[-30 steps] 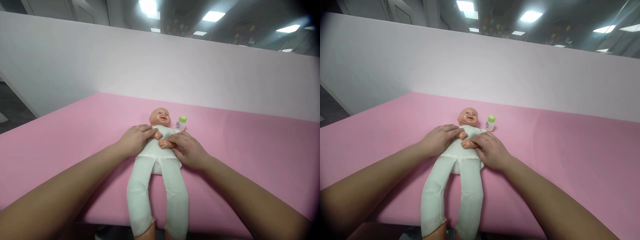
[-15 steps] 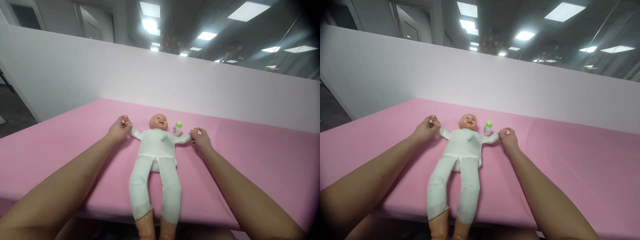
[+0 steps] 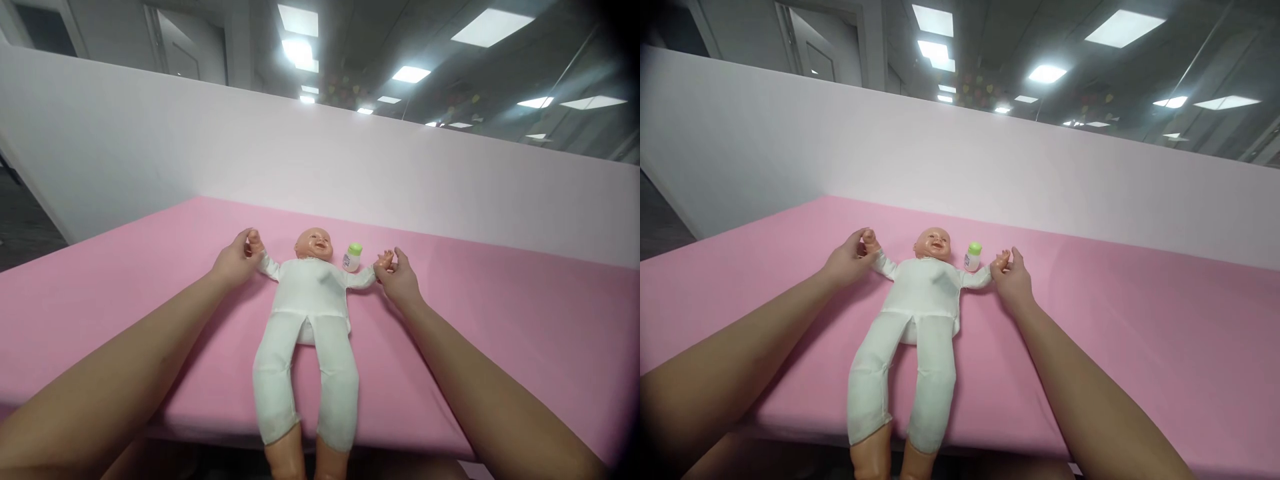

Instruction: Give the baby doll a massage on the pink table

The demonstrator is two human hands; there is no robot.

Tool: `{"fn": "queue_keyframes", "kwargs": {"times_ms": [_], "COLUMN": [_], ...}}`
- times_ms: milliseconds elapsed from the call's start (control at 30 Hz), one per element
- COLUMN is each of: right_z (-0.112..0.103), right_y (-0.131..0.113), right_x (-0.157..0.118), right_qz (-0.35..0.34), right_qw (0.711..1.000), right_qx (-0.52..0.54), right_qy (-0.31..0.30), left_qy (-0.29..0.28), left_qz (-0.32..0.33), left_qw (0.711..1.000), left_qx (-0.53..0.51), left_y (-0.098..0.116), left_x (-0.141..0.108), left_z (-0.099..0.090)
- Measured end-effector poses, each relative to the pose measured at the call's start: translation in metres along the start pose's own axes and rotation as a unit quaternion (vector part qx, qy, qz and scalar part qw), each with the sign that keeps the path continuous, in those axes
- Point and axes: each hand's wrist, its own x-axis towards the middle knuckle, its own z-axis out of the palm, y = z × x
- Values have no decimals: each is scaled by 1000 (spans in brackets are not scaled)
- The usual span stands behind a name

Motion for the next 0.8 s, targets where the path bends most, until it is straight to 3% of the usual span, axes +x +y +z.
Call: {"fn": "queue_keyframes", "kwargs": {"times_ms": [67, 167, 267, 333, 467, 600, 700, 800], "right_z": [0, 3, 7, 10, 13, 18, 24, 27], "right_y": [-19, -47, -63, -68, -69, -67, -61, -47], "right_x": [-15, -41, -60, -65, -65, -67, -65, -51], "right_qz": [-85, -230, -343, -382, -371, -348, -278, -173], "right_qw": [996, 970, 922, 893, 880, 890, 925, 966], "right_qx": [33, 20, 7, 19, 34, 23, 37, 107], "right_qy": [-5, -80, -179, -237, -295, -294, -258, -157], "left_qy": [-1, -9, -79, -123, -138, -131, -93, -37], "left_qz": [74, 152, 248, 312, 354, 360, 330, 248], "left_qw": [997, 988, 960, 932, 909, 907, 925, 960], "left_qx": [3, 33, 102, 140, 172, 175, 165, 122], "left_y": [18, 43, 54, 56, 55, 55, 53, 43], "left_x": [-11, -27, -35, -36, -35, -36, -35, -28], "left_z": [2, 11, 19, 23, 24, 26, 30, 29]}}
